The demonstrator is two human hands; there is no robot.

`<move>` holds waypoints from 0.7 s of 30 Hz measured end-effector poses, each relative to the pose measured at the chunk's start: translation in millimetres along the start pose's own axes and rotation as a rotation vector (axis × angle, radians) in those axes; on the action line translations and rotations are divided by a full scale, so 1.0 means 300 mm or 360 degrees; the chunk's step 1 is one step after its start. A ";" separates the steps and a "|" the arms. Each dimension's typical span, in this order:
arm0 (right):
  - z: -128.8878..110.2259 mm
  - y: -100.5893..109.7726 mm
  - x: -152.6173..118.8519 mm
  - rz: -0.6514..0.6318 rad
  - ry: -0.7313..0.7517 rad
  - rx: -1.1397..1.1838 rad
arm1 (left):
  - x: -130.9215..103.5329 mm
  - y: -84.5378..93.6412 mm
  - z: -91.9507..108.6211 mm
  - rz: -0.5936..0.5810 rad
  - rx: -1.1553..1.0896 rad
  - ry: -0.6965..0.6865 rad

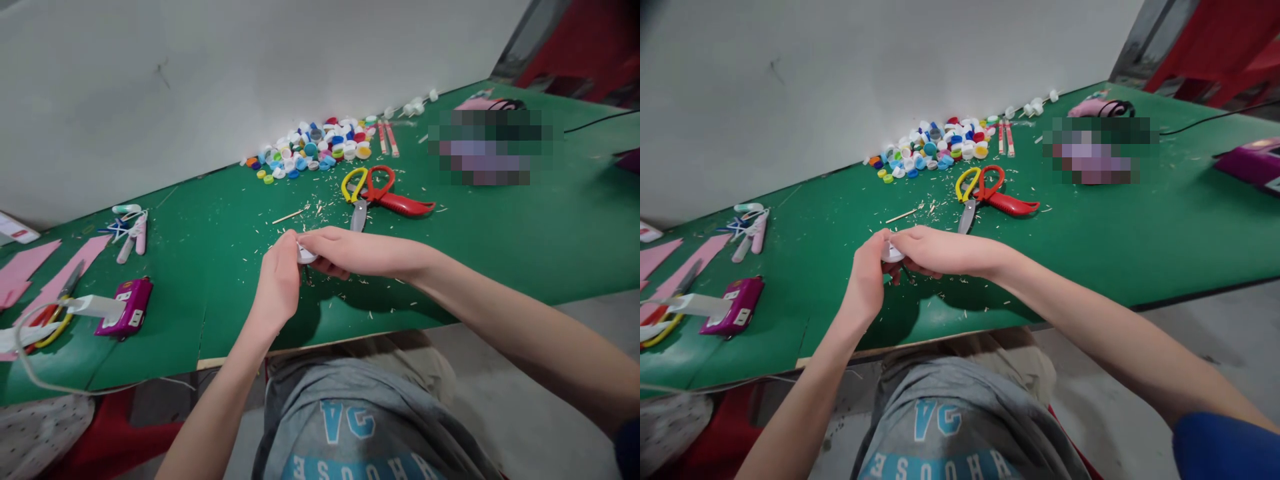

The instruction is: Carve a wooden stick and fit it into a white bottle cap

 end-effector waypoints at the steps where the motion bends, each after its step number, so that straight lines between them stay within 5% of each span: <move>1: 0.002 0.001 -0.001 0.0003 -0.0018 -0.0010 | 0.000 0.000 0.000 0.0008 -0.0006 -0.0006; 21: 0.011 -0.014 -0.029 -0.0038 -0.0295 0.0116 | -0.026 0.002 0.041 0.0048 0.0047 -0.0008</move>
Point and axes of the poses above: each hand's wrist, its own x-axis towards the middle knuckle, its own y-axis out of the back of the hand, z = x × y, the point moved 7 cm from there along x, towards the middle knuckle, and after that the axes turned 11 degrees about x, right-handed, at the moved point
